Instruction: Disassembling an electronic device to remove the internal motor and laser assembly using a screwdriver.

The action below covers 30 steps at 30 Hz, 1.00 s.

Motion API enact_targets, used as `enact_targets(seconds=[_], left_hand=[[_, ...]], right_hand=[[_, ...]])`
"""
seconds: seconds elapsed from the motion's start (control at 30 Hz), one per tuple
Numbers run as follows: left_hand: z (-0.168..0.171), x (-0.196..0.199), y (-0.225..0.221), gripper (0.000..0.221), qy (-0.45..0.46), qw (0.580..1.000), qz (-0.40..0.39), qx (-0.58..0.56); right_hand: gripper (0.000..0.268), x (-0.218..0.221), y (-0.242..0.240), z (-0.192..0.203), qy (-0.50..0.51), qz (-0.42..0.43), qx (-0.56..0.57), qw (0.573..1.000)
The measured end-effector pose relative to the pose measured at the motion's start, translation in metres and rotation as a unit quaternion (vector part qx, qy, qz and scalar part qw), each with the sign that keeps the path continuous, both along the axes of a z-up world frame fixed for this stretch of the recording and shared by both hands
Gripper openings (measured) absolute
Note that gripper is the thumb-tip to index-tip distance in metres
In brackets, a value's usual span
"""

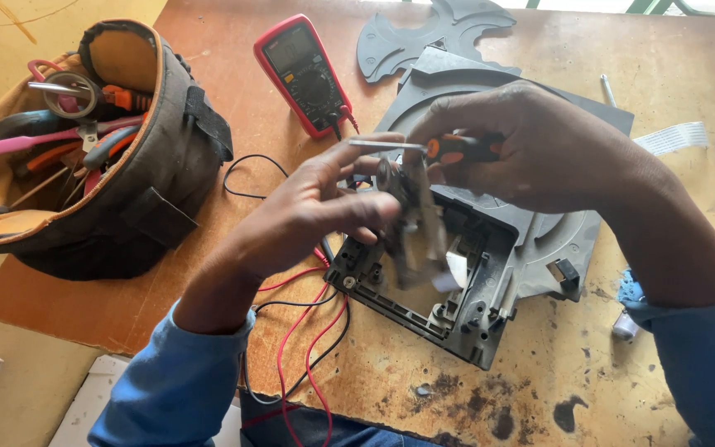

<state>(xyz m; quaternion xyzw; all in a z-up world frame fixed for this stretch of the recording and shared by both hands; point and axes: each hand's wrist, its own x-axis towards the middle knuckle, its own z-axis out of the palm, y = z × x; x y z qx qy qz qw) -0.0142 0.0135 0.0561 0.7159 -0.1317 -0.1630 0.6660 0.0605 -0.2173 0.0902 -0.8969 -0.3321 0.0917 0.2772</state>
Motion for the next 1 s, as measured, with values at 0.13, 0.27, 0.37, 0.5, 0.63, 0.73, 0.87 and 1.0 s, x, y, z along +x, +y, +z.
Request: enact_targets(seconds=[0.13,0.27,0.37,0.5,0.63,0.73,0.87,1.0], left_hand=[[0.001,-0.008,-0.014,0.061,0.003,0.998,0.039,0.050],[0.004,-0.009,-0.022,0.061,0.037,0.996,0.071,0.042],[-0.001,-0.007,-0.020,0.056,0.040,0.997,0.069,-0.016],[-0.016,-0.007,-0.009,0.032,0.003,0.998,0.055,-0.008],[-0.034,-0.012,-0.005,0.044,-0.044,0.992,0.049,-0.105],[-0.036,-0.017,-0.005,0.045,-0.060,0.990,0.063,-0.107],[-0.033,-0.022,-0.006,0.042,-0.060,0.991,0.059,-0.103],[-0.034,-0.024,-0.008,0.033,-0.017,0.990,0.060,-0.129]], right_hand=[[0.019,-0.001,0.001,-0.004,-0.033,0.103,0.069,0.992],[0.025,-0.008,0.005,-0.003,-0.037,0.080,0.048,0.995],[0.034,-0.014,0.010,-0.001,0.008,0.043,0.077,0.996],[0.015,-0.027,0.009,0.018,0.020,0.009,0.034,0.999],[0.020,-0.041,-0.003,0.006,0.046,-0.060,-0.010,0.997],[0.020,-0.058,-0.005,-0.011,0.031,-0.018,0.025,0.999],[0.025,-0.073,0.002,-0.018,-0.055,-0.002,0.065,0.996],[0.008,-0.072,0.002,-0.018,-0.078,-0.014,0.048,0.996]])
